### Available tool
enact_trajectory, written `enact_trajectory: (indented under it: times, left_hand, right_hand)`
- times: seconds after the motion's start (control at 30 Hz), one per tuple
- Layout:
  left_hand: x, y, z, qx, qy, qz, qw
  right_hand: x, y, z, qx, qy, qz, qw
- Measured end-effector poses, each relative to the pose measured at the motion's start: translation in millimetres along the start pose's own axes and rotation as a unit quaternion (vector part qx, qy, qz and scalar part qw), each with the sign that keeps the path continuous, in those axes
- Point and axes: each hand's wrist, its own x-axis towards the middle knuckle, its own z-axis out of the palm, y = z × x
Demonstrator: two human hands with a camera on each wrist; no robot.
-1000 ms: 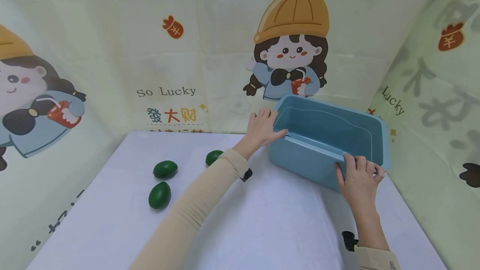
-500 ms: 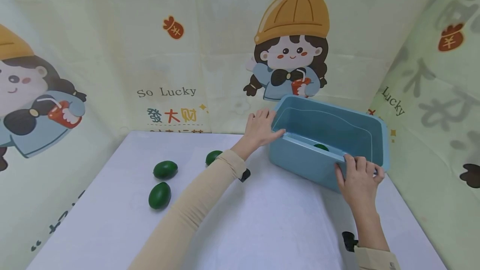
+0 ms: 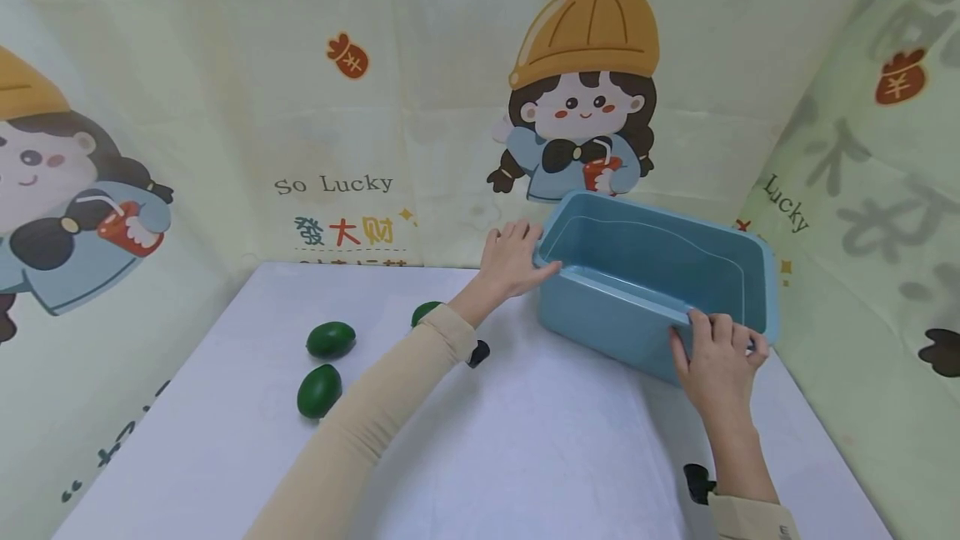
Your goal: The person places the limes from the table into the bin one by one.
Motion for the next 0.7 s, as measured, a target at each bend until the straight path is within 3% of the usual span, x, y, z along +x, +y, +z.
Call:
enact_trajectory:
  times: [0.33, 0.7]
  left_hand:
    - [-7.7, -10.0, 1.9, -0.009, 0.017, 0.001, 0.9998]
    - [-17.7, -19.7, 4.4, -0.017, 0.014, 0.002, 0.9998]
  right_hand:
    - [-0.4, -2.1, -0.5, 0.000, -0.011, 0.010, 0.9999]
    - [0.6, -5.0, -2.0, -0.009, -0.029, 0.024, 0.9993]
